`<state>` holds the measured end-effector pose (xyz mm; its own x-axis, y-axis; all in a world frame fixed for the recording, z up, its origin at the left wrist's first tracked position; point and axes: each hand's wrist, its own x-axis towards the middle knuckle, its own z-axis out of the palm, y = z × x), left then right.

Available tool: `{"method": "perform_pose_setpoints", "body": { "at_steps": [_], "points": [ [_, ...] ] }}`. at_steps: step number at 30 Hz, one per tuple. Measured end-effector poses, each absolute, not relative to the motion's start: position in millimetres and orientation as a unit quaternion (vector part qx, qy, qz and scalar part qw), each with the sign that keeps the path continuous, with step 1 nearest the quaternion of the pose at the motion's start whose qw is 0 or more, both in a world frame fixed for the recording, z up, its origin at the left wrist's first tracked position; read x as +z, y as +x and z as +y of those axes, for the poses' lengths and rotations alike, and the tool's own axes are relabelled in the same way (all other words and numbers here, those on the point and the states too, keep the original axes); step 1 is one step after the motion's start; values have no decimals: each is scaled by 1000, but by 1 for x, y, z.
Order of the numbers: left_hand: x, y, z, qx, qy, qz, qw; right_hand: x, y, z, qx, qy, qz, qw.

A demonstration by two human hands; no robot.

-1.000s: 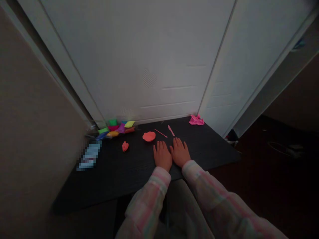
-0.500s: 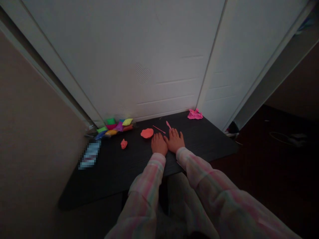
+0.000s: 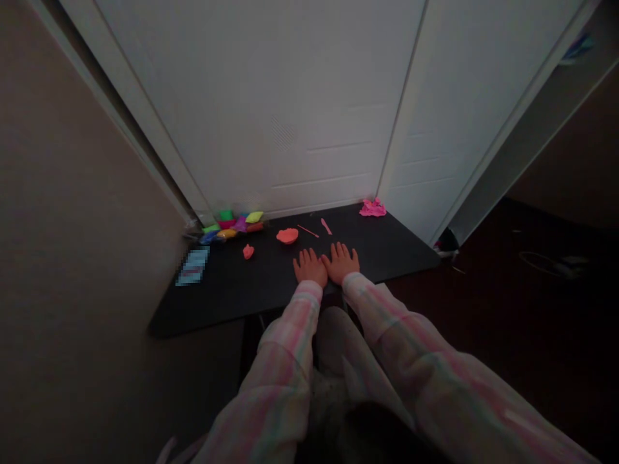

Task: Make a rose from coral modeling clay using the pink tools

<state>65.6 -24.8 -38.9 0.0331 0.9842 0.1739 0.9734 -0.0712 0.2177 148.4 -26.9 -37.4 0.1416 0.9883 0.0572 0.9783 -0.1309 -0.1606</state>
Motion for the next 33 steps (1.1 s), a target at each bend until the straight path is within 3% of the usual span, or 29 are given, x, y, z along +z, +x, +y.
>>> {"method": "perform_pose_setpoints", "body": {
  "at_steps": [7,22,33],
  "points": [
    [-41,66,-34,124,719,684,29,-39,149,-35,25,-751,-656,68],
    [-39,62,36,102,718,687,46,-35,146,35,32,-752,-655,64],
    [-37,64,2,88,705,703,41,-33,146,2,54,-761,-645,38]
  ]
}}
